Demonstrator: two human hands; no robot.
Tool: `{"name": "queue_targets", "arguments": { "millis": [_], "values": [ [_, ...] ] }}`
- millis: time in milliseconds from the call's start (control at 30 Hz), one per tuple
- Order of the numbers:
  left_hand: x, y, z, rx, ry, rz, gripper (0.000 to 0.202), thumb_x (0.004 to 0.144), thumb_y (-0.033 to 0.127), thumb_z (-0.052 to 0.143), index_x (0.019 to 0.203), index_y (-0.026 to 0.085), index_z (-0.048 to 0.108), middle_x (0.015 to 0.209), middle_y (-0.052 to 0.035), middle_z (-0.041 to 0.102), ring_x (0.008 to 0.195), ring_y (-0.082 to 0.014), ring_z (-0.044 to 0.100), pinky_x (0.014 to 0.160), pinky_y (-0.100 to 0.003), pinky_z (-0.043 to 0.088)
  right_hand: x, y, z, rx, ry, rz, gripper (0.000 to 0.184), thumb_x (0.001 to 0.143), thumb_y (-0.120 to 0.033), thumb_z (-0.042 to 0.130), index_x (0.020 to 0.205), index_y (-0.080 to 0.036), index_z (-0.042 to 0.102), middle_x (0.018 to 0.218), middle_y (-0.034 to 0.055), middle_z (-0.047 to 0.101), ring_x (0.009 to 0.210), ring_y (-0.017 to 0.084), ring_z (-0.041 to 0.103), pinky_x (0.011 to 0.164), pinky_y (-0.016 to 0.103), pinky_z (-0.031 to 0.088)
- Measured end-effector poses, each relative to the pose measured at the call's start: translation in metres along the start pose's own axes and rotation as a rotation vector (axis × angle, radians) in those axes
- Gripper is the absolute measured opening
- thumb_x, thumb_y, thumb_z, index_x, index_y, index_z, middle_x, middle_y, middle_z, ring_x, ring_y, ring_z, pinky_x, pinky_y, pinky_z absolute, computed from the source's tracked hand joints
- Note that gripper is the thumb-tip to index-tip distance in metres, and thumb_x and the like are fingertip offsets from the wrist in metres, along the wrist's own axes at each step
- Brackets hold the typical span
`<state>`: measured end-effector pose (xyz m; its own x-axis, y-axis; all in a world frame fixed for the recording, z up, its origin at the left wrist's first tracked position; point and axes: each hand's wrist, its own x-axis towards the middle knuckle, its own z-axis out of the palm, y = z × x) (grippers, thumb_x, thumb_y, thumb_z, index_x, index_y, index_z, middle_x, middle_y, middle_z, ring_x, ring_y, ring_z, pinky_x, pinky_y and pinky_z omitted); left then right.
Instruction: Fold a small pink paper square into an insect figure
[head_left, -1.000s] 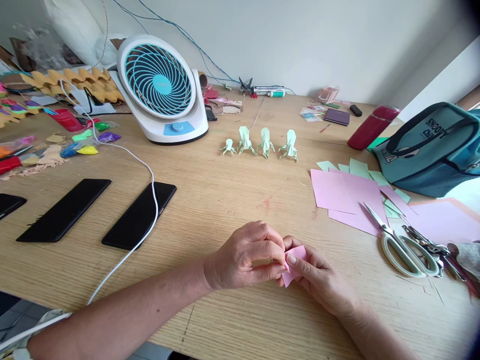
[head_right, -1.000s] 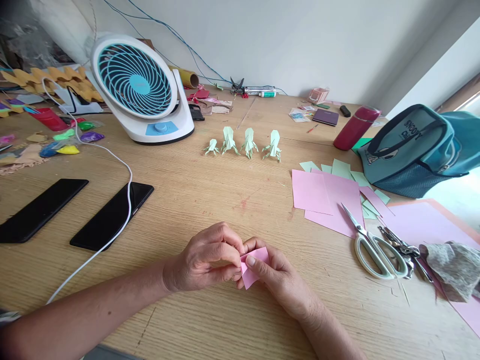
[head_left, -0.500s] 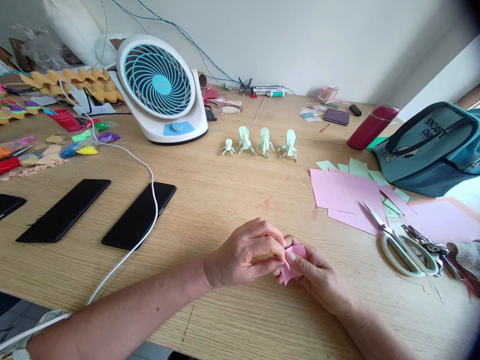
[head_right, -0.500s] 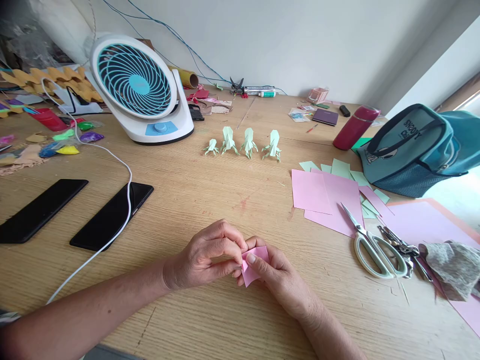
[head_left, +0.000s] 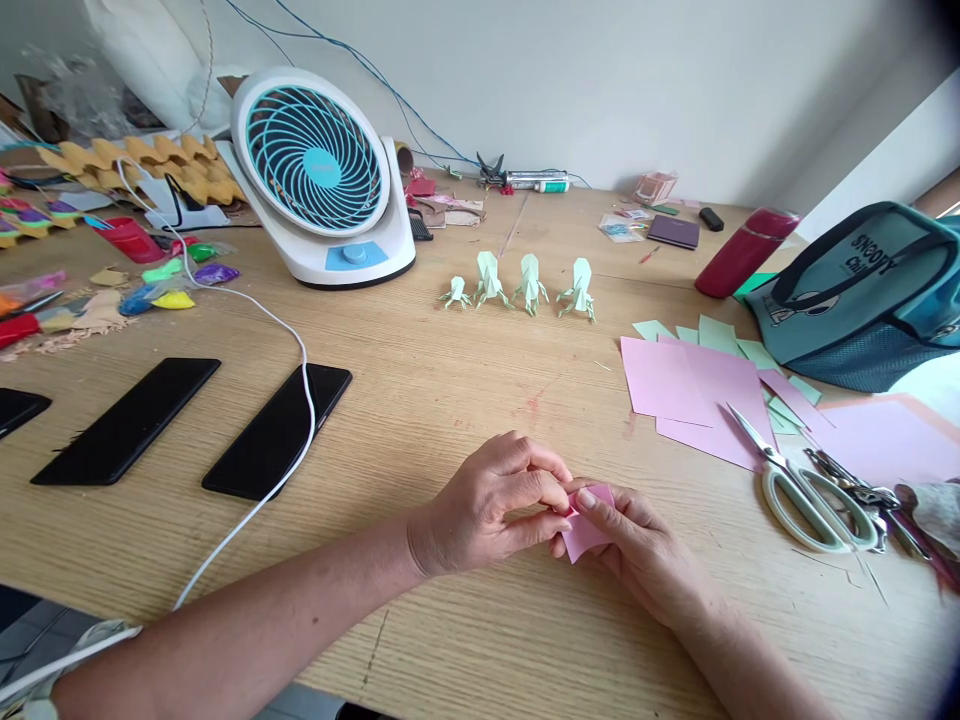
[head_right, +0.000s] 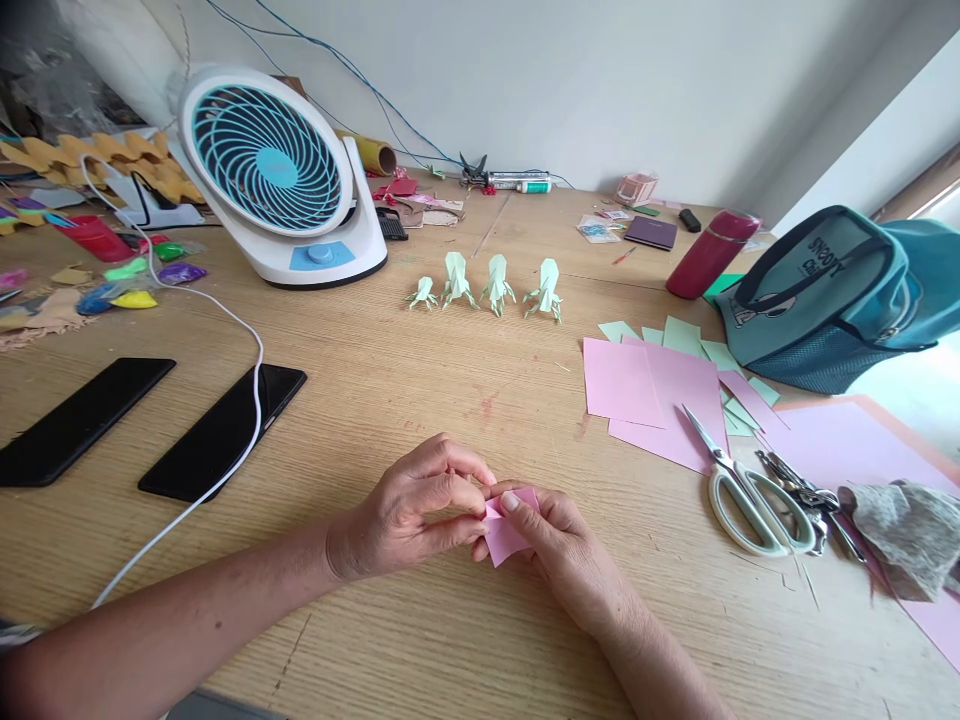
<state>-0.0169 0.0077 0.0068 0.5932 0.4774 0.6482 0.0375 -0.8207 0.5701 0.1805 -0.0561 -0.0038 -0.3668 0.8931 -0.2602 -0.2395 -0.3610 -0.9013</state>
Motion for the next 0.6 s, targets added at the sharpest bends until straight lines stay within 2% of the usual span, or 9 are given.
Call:
{"name": "queue_targets", "arguments": {
  "millis": [167, 267, 400, 467, 600],
  "values": [
    [-0.001, -0.002, 0.002, -0.117, 0.018, -0.096, 0.008, 0.093, 0.024, 0.066, 0.09, 0.017, 0.068, 0.1, -0.0069, 0.066, 0.088, -0.0146, 0.065, 0.082, -0.027, 0.054, 0.0, 0.0, 0.0, -0.013, 0.031, -0.02, 0.035, 0.099, -0.046, 0.055, 0.105, -0.018, 0.075, 0.086, 0.0066, 0.074, 0.082, 0.018, 0.066, 0.076, 0.029, 0.048],
    [0.0, -0.002, 0.003, -0.133, 0.045, -0.146, 0.005, 0.091, 0.023, 0.068, 0.09, 0.018, 0.07, 0.101, -0.0072, 0.065, 0.094, -0.016, 0.066, 0.084, -0.028, 0.055, 0.0, 0.0, 0.0, -0.144, 0.101, -0.061, 0.038, 0.098, -0.05, 0.054, 0.107, -0.019, 0.076, 0.092, 0.0073, 0.074, 0.087, 0.02, 0.065, 0.077, 0.03, 0.047],
    [0.0, 0.003, 0.006, -0.073, 0.095, -0.197, 0.007, 0.084, 0.019, 0.075, 0.09, 0.018, 0.072, 0.103, -0.0075, 0.068, 0.098, -0.018, 0.065, 0.092, -0.033, 0.053, -0.001, -0.001, 0.004, -0.364, 0.218, -0.123, 0.04, 0.096, -0.054, 0.055, 0.112, -0.024, 0.076, 0.098, 0.006, 0.075, 0.092, 0.023, 0.064, 0.085, 0.034, 0.046],
    [0.0, 0.006, 0.009, -0.069, 0.136, -0.255, 0.009, 0.081, 0.02, 0.078, 0.083, 0.017, 0.07, 0.102, -0.008, 0.068, 0.099, -0.0188, 0.065, 0.092, -0.033, 0.052, -0.001, -0.003, 0.008, -0.425, 0.228, -0.151, 0.041, 0.095, -0.055, 0.055, 0.112, -0.024, 0.077, 0.099, 0.0063, 0.075, 0.093, 0.025, 0.064, 0.088, 0.036, 0.046],
    [0.001, 0.009, 0.012, -0.117, 0.175, -0.327, 0.011, 0.084, 0.017, 0.072, 0.077, 0.016, 0.064, 0.096, -0.0074, 0.066, 0.096, -0.0175, 0.066, 0.087, -0.031, 0.053, 0.0, -0.005, 0.013, -0.445, 0.207, -0.164, 0.042, 0.094, -0.056, 0.056, 0.111, -0.024, 0.077, 0.099, 0.0065, 0.076, 0.094, 0.027, 0.065, 0.087, 0.037, 0.048]
  ]
}}
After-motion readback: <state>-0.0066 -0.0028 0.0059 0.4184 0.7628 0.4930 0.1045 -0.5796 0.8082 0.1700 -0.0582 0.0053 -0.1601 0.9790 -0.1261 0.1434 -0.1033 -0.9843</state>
